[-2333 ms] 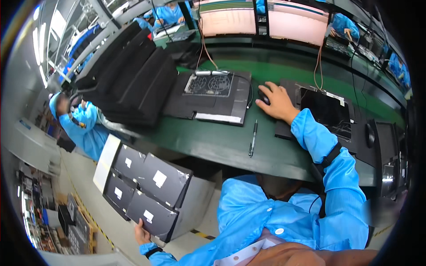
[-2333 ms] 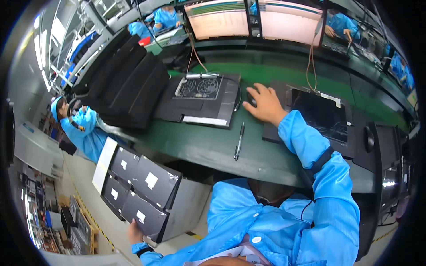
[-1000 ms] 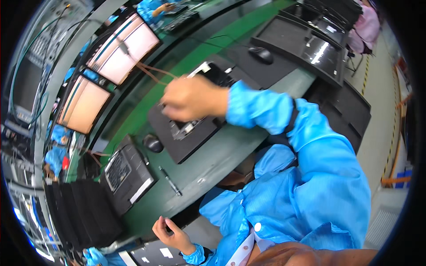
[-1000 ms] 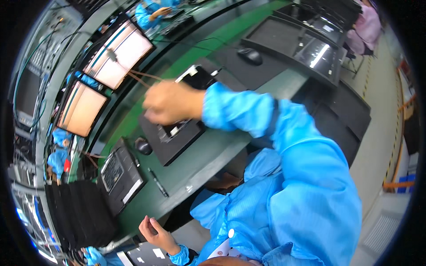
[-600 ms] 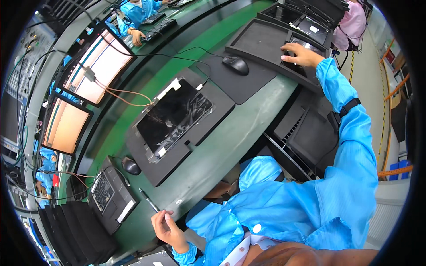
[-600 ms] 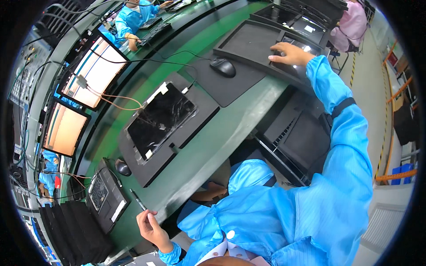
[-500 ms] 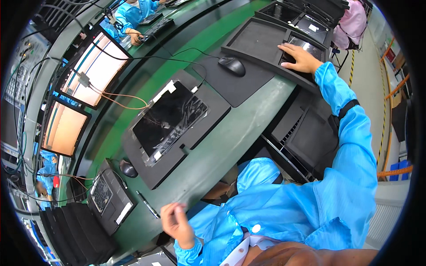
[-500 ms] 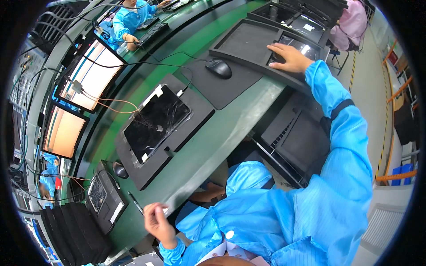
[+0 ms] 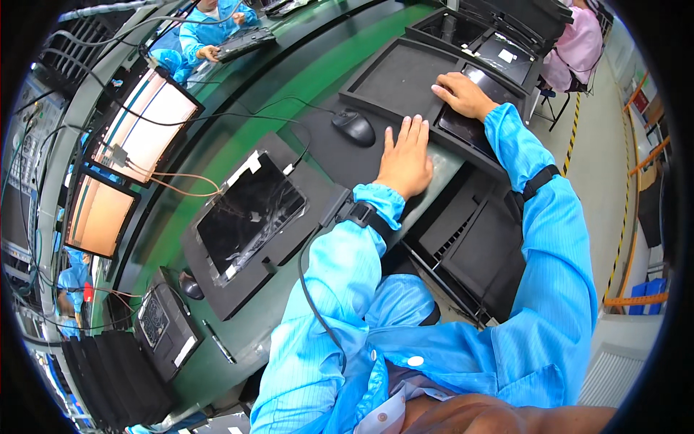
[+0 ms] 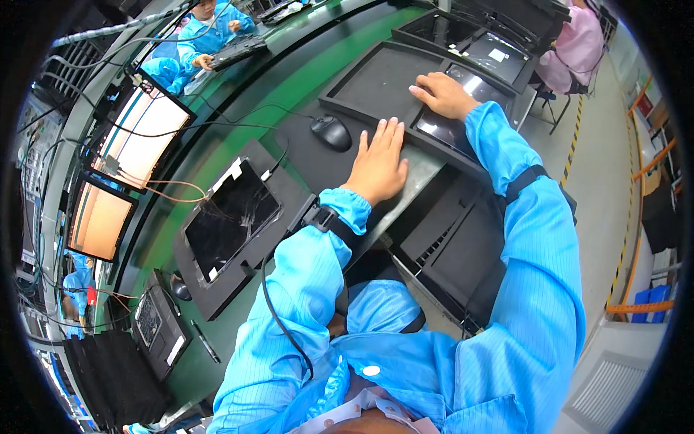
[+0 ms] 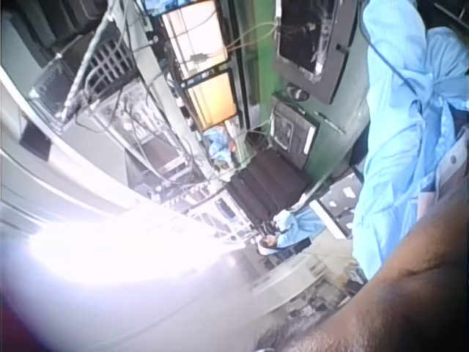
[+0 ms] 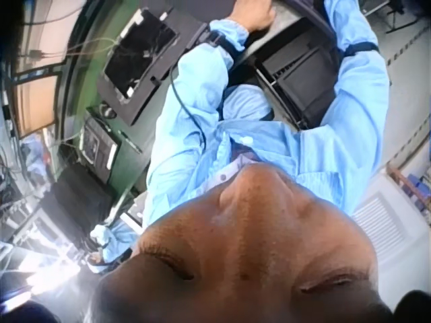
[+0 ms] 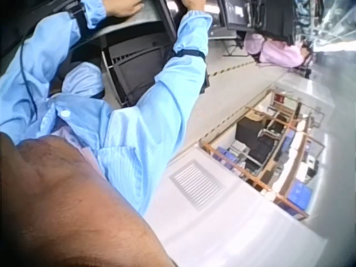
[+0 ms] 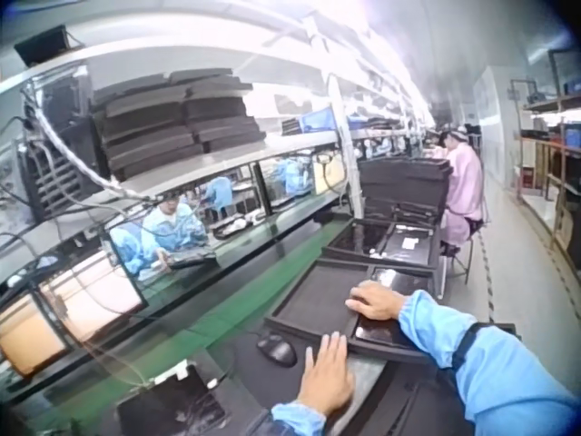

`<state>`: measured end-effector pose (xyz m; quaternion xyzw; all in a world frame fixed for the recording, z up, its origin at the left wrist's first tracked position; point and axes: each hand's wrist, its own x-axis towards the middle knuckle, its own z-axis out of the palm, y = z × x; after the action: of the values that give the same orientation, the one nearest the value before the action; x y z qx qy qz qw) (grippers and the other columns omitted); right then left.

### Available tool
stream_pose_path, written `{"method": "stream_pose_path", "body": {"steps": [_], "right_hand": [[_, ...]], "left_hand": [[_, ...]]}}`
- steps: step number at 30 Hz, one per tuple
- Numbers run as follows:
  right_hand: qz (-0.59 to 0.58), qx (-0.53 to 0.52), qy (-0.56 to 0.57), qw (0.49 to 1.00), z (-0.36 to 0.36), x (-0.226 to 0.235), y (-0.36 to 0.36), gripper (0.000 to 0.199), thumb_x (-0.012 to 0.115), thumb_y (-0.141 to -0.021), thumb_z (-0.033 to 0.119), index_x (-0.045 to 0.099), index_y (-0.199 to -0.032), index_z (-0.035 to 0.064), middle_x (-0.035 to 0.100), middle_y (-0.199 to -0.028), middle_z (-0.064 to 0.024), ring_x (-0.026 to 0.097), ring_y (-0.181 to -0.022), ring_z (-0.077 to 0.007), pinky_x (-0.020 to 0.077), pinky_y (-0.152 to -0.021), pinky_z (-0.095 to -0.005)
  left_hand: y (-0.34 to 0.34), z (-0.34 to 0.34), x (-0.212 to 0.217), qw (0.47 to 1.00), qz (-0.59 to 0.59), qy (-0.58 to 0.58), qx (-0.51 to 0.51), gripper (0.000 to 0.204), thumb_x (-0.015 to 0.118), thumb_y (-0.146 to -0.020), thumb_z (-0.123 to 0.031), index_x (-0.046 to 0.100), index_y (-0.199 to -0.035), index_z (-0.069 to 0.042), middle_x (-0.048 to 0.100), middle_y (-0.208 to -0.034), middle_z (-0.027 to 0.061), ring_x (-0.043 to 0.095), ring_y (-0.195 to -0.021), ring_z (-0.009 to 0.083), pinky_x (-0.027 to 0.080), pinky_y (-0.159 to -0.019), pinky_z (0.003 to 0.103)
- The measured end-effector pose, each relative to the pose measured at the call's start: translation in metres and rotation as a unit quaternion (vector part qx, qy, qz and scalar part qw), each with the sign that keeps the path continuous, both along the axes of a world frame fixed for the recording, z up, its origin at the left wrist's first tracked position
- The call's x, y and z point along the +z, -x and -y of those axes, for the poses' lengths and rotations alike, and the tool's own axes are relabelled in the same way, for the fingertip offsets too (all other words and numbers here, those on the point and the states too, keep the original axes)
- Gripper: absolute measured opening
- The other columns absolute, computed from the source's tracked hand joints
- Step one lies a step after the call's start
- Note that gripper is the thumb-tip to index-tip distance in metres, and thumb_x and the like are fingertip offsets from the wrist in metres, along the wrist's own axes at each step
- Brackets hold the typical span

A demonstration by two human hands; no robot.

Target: Inspecting, cleaning, and labeling tablet devices at a factory workstation.

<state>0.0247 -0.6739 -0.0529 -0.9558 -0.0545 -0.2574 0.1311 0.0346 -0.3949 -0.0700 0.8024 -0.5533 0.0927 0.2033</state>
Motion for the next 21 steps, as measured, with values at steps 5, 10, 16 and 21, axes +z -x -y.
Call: {"method": "stream_pose_path", "body": {"steps": [5,10,16,21], "right_hand": [[-0.015,0.021,-0.131,0.991,0.033,0.059,0.007,0.045,0.051,-0.107,0.040,0.057,-0.087,0.0000,0.051,-0.072,-0.0092,0.047,-0.071,-0.0188,0.0435,-0.068,-0.0369],[0.111,0.094,-0.348,0.926,0.030,0.134,0.027,0.052,0.043,-0.109,0.044,0.058,-0.078,0.0043,0.044,-0.068,0.0030,0.041,-0.063,-0.0062,0.0375,-0.064,-0.0249],[0.116,0.193,-0.541,0.810,-0.107,0.201,0.022,0.056,0.045,-0.106,0.053,0.064,-0.084,0.0054,0.049,-0.058,-0.0007,0.046,-0.051,-0.0107,0.0384,-0.050,-0.0271],[-0.089,0.239,-0.620,0.742,-0.301,0.217,0.031,0.053,0.045,-0.106,0.052,0.058,-0.086,0.0055,0.045,-0.062,0.0044,0.044,-0.055,-0.0064,0.0426,-0.061,-0.0238]], "left_hand": [[-0.007,0.005,0.016,0.999,-0.036,-0.035,-0.003,0.081,0.067,-0.090,-0.034,0.035,-0.153,0.005,0.039,-0.158,0.0236,0.027,-0.153,0.0372,0.021,-0.124,0.054],[0.017,-0.002,0.036,0.992,-0.110,0.054,-0.043,0.095,0.077,-0.084,-0.036,0.030,-0.155,0.004,0.034,-0.158,0.0293,0.025,-0.152,0.0415,0.020,-0.124,0.055],[0.054,-0.060,0.074,0.940,-0.213,0.261,-0.052,0.117,0.090,-0.074,-0.040,0.023,-0.157,0.006,0.029,-0.161,0.0277,0.028,-0.152,0.0408,0.025,-0.123,0.048],[0.084,-0.185,0.066,0.882,0.034,0.469,-0.026,0.091,0.093,-0.069,-0.013,0.047,-0.145,0.003,0.052,-0.146,0.0288,0.052,-0.137,0.0427,0.046,-0.110,0.046]]}}
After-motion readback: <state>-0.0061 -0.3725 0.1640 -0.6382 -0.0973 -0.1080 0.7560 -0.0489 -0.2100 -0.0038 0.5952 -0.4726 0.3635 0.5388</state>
